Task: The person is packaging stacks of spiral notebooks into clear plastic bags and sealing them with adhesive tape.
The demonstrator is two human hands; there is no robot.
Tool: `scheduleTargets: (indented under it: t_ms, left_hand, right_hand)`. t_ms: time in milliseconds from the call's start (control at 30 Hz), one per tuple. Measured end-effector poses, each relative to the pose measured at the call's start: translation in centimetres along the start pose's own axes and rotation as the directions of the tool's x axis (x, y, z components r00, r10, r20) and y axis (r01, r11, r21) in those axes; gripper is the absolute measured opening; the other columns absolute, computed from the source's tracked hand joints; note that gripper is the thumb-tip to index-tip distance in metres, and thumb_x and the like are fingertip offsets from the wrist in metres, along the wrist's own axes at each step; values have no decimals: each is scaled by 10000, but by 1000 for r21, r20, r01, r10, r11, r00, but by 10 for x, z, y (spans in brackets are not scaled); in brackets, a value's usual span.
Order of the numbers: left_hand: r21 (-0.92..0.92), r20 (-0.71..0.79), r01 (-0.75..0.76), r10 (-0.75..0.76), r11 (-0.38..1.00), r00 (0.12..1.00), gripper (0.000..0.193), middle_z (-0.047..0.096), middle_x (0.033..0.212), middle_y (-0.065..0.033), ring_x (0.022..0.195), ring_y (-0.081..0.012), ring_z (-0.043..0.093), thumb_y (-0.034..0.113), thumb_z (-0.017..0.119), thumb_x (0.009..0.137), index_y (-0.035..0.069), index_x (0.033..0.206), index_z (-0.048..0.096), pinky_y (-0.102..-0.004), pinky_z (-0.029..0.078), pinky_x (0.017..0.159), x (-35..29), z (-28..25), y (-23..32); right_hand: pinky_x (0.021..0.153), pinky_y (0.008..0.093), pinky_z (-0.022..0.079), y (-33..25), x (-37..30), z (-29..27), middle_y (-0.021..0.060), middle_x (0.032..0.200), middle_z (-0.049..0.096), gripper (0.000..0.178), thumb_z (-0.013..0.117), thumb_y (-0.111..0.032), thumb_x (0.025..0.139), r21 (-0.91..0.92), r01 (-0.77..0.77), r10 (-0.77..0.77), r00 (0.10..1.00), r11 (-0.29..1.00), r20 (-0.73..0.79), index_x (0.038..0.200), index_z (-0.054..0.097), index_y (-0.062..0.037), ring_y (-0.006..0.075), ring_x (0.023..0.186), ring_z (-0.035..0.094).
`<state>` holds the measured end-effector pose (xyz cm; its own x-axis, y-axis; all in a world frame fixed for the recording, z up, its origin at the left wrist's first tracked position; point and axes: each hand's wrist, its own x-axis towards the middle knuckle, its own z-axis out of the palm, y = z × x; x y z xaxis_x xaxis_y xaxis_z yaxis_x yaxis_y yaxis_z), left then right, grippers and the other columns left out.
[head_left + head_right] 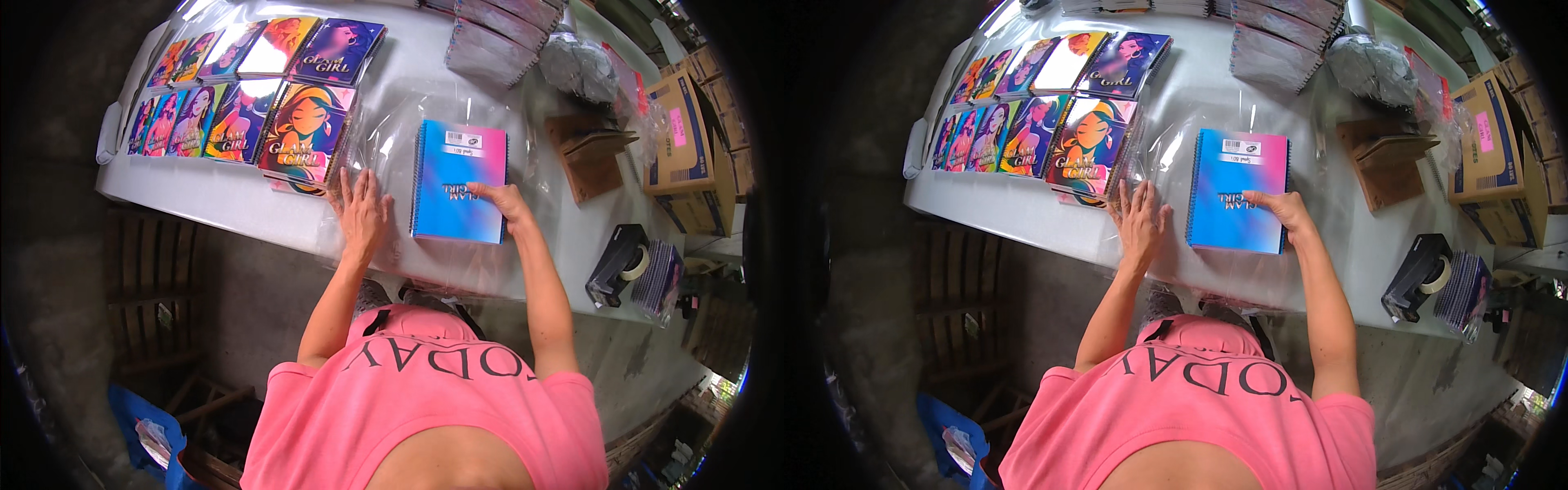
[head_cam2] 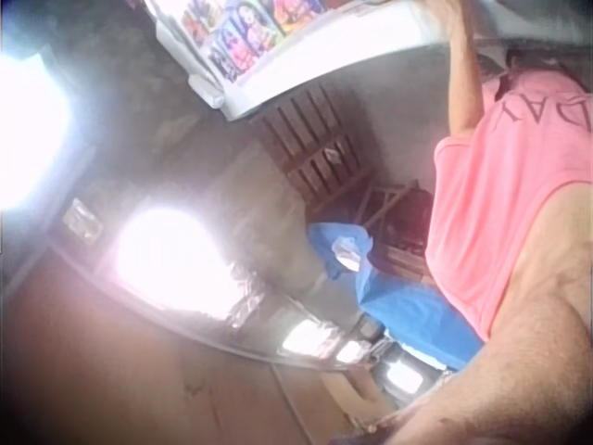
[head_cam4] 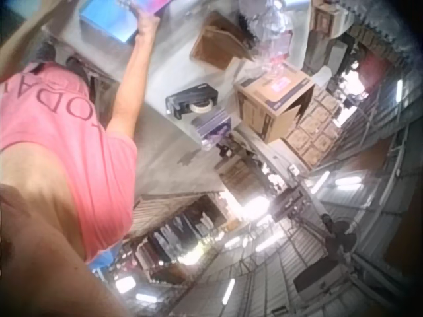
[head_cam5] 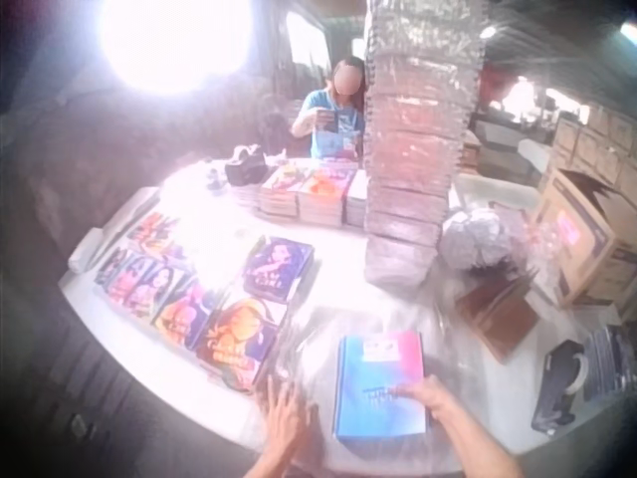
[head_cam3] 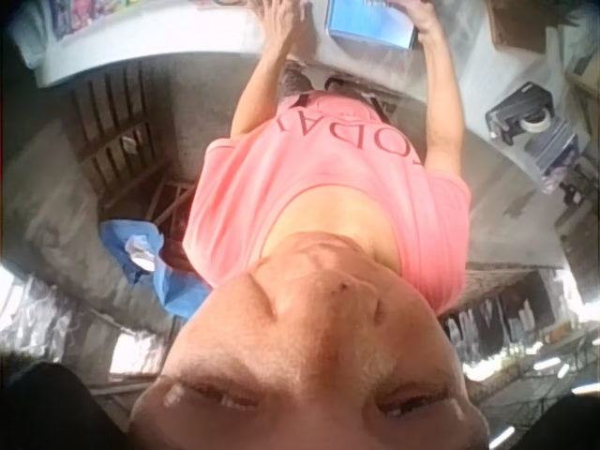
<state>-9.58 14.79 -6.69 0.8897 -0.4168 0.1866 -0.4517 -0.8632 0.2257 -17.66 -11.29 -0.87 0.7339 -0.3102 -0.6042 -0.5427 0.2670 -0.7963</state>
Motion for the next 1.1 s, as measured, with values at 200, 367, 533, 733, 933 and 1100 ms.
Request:
scheduleTargets:
  t_ms: [200,367,533,733,933,1100]
  left_hand:
    - [-49,-6,45,-45,998,999,679,357,1451,-71,1411,-283,152,494,519,872,101,1405,372,-589,3,1086,-1,4,-3]
    - [-44,-39,-186,184,982,982,656,348,1456,-47,1405,-298,169,456,563,861,133,1404,385,-560,16,1098,4,-8,-5]
    - [-76,-142,-86,74,993,987,699,287,1486,-106,1409,-302,157,527,492,871,90,1403,376,-543,15,1105,24,1,-6]
    - [2,60,-50,50,999,997,644,322,1476,-62,1408,-293,166,486,469,891,74,1382,403,-562,1,1094,26,11,-13]
    - [-180,-253,-299,250,937,935,562,468,1327,-14,1365,-326,264,278,666,821,118,1329,491,-588,147,1050,36,-38,6]
    - [-667,81,173,-161,725,984,652,592,1090,-162,891,-234,621,182,768,727,39,1297,484,-300,499,683,67,-65,-11]
  right_hand:
    - [724,296,530,4,2,-2,115,875,676,483,857,-296,619,-24,6,-6,1000,1000,-23,917,672,36,170,790,648]
    - [709,296,526,1,0,-1,123,875,681,464,856,-309,614,-38,-9,8,999,999,-45,878,688,34,169,770,650]
    - [730,299,539,8,7,-7,120,911,672,505,833,-287,661,-35,-24,24,1000,999,-2,989,651,50,179,798,654]
    - [724,296,532,12,10,-6,135,878,684,481,854,-302,615,-20,-2,2,1000,1000,-14,907,685,42,169,768,656]
    - [735,301,532,3,3,-2,145,908,681,526,851,-291,623,-48,2,-4,999,999,-32,971,665,58,179,795,661]
    - [759,307,537,4,6,-4,132,941,669,568,850,-307,633,-56,3,-2,1000,998,3,1020,643,54,185,825,653]
